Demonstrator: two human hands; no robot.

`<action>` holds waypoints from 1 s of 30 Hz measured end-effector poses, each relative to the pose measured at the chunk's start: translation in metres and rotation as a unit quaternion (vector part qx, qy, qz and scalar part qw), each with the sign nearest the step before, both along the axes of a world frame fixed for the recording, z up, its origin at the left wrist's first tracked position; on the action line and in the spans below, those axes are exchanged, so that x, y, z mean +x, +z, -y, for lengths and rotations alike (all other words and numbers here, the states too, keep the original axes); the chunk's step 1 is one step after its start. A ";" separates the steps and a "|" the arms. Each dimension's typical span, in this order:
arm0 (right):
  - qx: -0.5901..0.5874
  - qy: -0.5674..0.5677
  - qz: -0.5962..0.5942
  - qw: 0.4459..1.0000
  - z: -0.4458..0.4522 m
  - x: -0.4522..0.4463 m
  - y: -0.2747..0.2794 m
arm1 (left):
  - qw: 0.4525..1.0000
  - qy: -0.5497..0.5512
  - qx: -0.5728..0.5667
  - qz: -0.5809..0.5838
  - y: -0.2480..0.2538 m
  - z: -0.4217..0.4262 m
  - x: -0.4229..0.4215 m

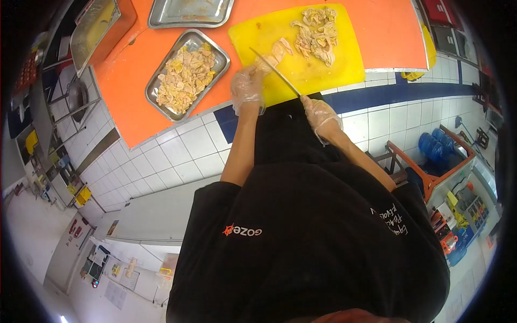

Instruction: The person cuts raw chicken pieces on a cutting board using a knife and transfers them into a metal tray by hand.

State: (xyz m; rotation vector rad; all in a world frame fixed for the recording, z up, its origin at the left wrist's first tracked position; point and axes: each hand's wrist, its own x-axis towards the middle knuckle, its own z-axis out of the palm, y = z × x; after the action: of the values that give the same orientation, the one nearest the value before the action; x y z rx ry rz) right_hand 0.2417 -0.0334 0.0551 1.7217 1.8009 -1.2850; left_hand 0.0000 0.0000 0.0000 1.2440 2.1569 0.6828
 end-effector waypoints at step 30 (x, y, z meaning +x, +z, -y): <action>0.204 0.136 -0.095 0.965 -0.069 -0.075 -0.033 | 0.997 -0.067 -0.018 0.020 0.021 0.003 0.000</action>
State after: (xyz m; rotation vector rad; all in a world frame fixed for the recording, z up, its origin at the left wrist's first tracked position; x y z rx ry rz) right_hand 0.1671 0.0354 0.0217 1.5002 2.4558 -1.0465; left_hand -0.0004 -0.0027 0.0211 1.3319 2.0234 0.6053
